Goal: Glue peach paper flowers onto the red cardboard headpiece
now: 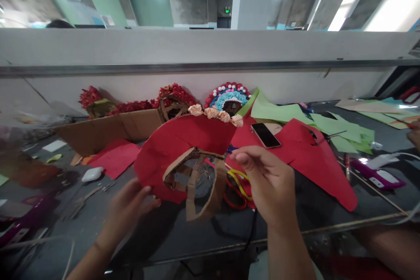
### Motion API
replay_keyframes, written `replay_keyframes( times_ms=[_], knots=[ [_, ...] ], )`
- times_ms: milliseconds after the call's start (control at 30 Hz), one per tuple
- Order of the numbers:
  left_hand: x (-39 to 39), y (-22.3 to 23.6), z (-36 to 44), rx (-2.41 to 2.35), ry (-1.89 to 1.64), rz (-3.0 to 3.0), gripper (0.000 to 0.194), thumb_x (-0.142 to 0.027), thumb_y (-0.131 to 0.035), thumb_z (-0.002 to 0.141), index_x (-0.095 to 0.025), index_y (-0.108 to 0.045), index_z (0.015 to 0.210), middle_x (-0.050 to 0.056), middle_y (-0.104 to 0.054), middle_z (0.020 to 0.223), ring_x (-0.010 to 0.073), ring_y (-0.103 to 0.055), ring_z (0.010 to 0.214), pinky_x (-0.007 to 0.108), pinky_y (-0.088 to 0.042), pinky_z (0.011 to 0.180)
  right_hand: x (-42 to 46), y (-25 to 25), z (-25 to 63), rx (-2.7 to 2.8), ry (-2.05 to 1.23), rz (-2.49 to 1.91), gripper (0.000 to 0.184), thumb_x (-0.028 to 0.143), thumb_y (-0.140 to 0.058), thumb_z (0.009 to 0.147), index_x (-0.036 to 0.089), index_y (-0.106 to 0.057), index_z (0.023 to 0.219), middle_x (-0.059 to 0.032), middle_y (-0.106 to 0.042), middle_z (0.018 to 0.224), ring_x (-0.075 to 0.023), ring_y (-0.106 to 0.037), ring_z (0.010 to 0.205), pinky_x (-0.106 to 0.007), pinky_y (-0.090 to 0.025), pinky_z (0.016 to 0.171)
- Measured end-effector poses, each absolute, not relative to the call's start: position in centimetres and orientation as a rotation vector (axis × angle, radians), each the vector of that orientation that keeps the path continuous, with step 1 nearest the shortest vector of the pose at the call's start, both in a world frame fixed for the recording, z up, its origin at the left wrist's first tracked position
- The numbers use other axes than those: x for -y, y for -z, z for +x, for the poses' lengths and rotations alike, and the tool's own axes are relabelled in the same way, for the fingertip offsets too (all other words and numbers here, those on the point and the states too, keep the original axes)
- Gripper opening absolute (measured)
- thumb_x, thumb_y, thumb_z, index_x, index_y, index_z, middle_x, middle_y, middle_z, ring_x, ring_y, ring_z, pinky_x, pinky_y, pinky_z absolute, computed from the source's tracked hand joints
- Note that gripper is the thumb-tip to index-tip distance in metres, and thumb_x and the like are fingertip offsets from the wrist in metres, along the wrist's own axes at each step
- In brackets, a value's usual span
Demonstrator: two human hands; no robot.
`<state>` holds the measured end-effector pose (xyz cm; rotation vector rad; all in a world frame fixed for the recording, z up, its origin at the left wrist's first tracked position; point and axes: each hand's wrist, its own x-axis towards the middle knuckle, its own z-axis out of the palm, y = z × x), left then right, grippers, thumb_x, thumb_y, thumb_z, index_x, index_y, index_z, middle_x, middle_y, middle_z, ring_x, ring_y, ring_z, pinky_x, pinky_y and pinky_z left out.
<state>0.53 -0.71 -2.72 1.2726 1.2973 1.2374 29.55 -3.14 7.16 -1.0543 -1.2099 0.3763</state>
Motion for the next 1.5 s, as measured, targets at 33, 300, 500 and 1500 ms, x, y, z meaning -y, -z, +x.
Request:
replay_keyframes(
  times_ms=[33, 300, 500, 1500],
  knots=[
    [0.7, 2.7, 0.6, -1.295, -1.237, 1.273, 0.030, -0.040, -0.065, 0.073, -0.017, -0.060, 0.092, 0.005, -0.066, 0.088, 0.0185, -0.063, 0.079, 0.031, -0.053, 0.075, 2.9, -7.1, 29.8, 1.151, -0.389, -1.050, 0.009, 0.031, -0.065, 0.077, 0.023, -0.067, 0.076, -0.0001, -0.065, 0.068, -0.0123, -0.059, 0.064, -0.024, -0.049, 0.059],
    [0.7, 2.7, 0.7, -1.279, -1.246, 1.267, 0.027, -0.036, -0.065, 0.074, -0.019, -0.061, 0.094, 0.003, -0.066, 0.090, 0.0165, -0.064, 0.076, 0.030, -0.053, 0.075, 2.2, -6.7, 31.4, 1.202, -0.461, -1.267, 0.020, 0.041, -0.064, 0.076, 0.021, -0.065, 0.078, 0.0043, -0.052, 0.052, -0.0082, -0.047, 0.048, -0.019, -0.037, 0.045],
    [0.6, 2.8, 0.6, -1.280, -1.253, 1.272, 0.029, -0.038, -0.065, 0.074, -0.019, -0.060, 0.094, 0.004, -0.065, 0.091, 0.0171, -0.063, 0.076, 0.032, -0.054, 0.074, 1.8, -6.5, 31.1, 1.420, -0.515, -1.505, 0.030, 0.047, -0.057, 0.078, 0.019, -0.066, 0.075, 0.0015, -0.062, 0.066, -0.0119, -0.054, 0.061, -0.021, -0.041, 0.056],
    [0.0, 1.9, 0.0, -1.240, -1.373, 1.090, 0.028, -0.032, -0.077, 0.058, -0.017, -0.067, 0.079, 0.006, -0.070, 0.077, 0.0222, -0.064, 0.072, 0.032, -0.054, 0.063, -0.3, -3.5, 34.9, 1.451, -0.530, -1.716, 0.031, 0.043, -0.054, 0.077, 0.018, -0.069, 0.088, -0.0051, -0.070, 0.076, -0.0176, -0.063, 0.066, -0.026, -0.046, 0.060]
  ],
)
